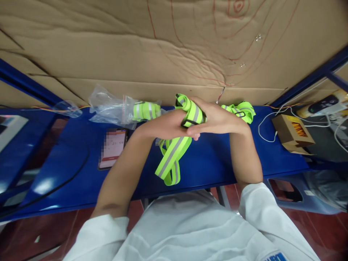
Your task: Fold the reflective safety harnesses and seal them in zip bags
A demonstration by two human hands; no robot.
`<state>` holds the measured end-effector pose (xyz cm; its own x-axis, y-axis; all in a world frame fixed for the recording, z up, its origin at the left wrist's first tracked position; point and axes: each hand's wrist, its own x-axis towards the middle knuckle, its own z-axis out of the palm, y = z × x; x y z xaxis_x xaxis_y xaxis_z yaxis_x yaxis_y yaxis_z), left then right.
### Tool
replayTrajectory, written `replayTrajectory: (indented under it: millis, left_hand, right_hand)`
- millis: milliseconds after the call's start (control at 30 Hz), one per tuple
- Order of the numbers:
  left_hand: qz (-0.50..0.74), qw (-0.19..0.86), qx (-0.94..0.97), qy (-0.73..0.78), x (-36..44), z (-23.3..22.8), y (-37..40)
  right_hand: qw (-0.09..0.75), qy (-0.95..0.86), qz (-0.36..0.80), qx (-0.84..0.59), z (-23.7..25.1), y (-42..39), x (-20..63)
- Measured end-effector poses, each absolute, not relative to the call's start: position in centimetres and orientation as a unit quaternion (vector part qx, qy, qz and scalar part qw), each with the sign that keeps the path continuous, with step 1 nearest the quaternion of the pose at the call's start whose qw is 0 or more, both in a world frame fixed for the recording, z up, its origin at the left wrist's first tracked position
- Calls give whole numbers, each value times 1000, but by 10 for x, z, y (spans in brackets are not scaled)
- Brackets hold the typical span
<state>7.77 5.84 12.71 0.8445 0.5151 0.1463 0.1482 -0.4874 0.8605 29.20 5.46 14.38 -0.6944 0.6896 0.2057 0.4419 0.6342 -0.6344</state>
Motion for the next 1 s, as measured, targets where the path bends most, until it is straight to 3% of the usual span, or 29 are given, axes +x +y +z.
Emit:
replayTrajectory:
  millis: [233,467,633,833,1000]
  left_hand:
    - [227,500,797,252,74,128,60]
    - [200,612,744,178,70,118,69]
    - [236,645,681,253,76,124,61]
    - [209,553,742,317,73,134,53]
    - [198,453,833,249,73,125,61]
  right_hand:
    - [276,-872,241,-325,137,56,281]
    - [300,-863,196,-355,133,54,275]
    - [319,-874,141,-338,128,63,276]
    - [327,-885,117,-309,133,60,276]
    - [307,-889,131,-312,140,54,282]
